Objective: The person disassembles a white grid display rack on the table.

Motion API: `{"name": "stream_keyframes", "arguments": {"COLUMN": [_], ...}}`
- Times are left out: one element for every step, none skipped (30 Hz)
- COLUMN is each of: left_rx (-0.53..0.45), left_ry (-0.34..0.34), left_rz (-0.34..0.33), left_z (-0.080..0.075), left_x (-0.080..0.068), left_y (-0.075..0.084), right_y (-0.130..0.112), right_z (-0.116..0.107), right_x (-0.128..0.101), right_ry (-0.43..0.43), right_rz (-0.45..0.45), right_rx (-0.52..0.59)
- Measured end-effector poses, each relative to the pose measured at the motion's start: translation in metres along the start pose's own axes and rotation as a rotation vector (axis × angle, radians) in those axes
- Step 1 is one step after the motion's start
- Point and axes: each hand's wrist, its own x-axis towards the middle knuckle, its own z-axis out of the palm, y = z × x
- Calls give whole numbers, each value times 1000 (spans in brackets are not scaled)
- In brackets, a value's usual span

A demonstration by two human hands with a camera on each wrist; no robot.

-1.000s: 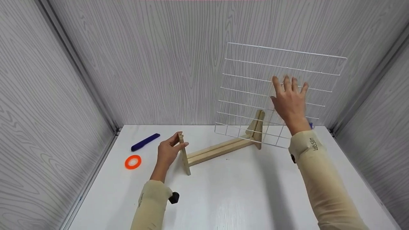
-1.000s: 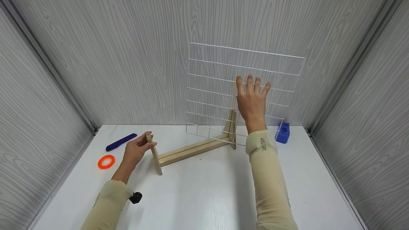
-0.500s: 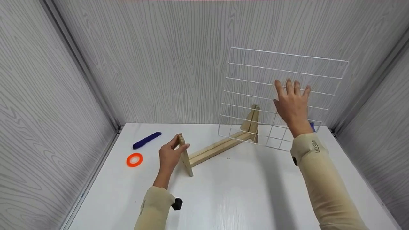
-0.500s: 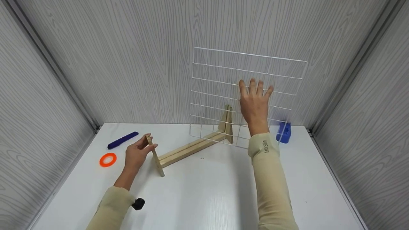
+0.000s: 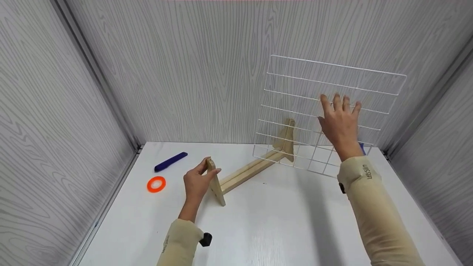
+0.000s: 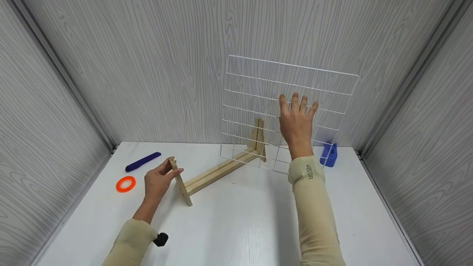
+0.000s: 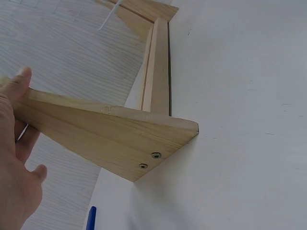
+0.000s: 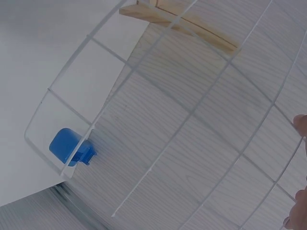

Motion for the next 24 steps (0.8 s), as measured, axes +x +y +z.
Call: {"name": "stream_keyframes", "arguments": {"left_rx": [-1, 0, 1, 5, 11, 15, 20, 24, 26, 28, 28, 31, 34, 35, 40, 43, 45, 49, 51, 51, 52, 50, 47, 40], "left_ry": [5, 11, 17, 22, 26, 31, 37, 44, 51, 57, 64, 70, 76, 80, 82, 85, 87, 91, 95, 100, 106, 112, 117, 121], "left_rz": [11, 20, 27, 31, 33, 39, 42, 46, 47, 50, 55, 60, 59, 58, 59, 59, 59, 59, 58, 59, 62, 65, 70, 77], "left_z": [0, 0, 0, 0, 1, 1, 1, 1, 2, 2, 3, 3, 4, 4, 5, 5, 6, 6, 6, 6, 7, 7, 8, 8], "left_x": [-1, -1, -2, -3, -4, -5, -6, -8, -9, -11, -12, -14, -15, -17, -18, -19, -21, -22, -24, -25, -27, -28, -30, -32], "left_y": [-1, -1, -1, -1, -1, 0, 0, 1, 1, 2, 2, 2, 3, 3, 4, 4, 4, 5, 5, 5, 5, 5, 5, 5], "right_y": [0, 0, 0, 0, 0, 0, 0, 0, 0, 0, 0, 0, -1, -1, 0, 0, 0, 0, 0, 0, 0, 0, 0, 0], "right_z": [0, 0, 0, 0, -1, -1, 0, 0, 0, 0, 0, 0, 0, 0, 0, 0, 0, 0, 0, 0, 0, 0, -1, -1], "right_x": [0, 0, 0, 0, 0, 0, 0, 0, 0, 0, 0, 0, 0, 0, 0, 0, 0, 0, 0, -1, -1, -1, -1, -1], "right_ry": [0, 1, 3, 3, 7, 10, 15, 20, 23, 26, 28, 27, 27, 25, 23, 22, 21, 20, 18, 16, 14, 11, 9, 7], "right_rz": [0, -1, -3, -4, -5, -6, -8, -9, -10, -12, -12, -12, -11, -9, -7, -6, -4, -3, -4, -5, -5, -4, -3, -1], "right_rx": [3, 5, 5, 6, 4, 1, -3, -5, -7, -9, -10, -10, -8, -6, -4, -1, 2, 4, 6, 8, 10, 12, 12, 12]}}
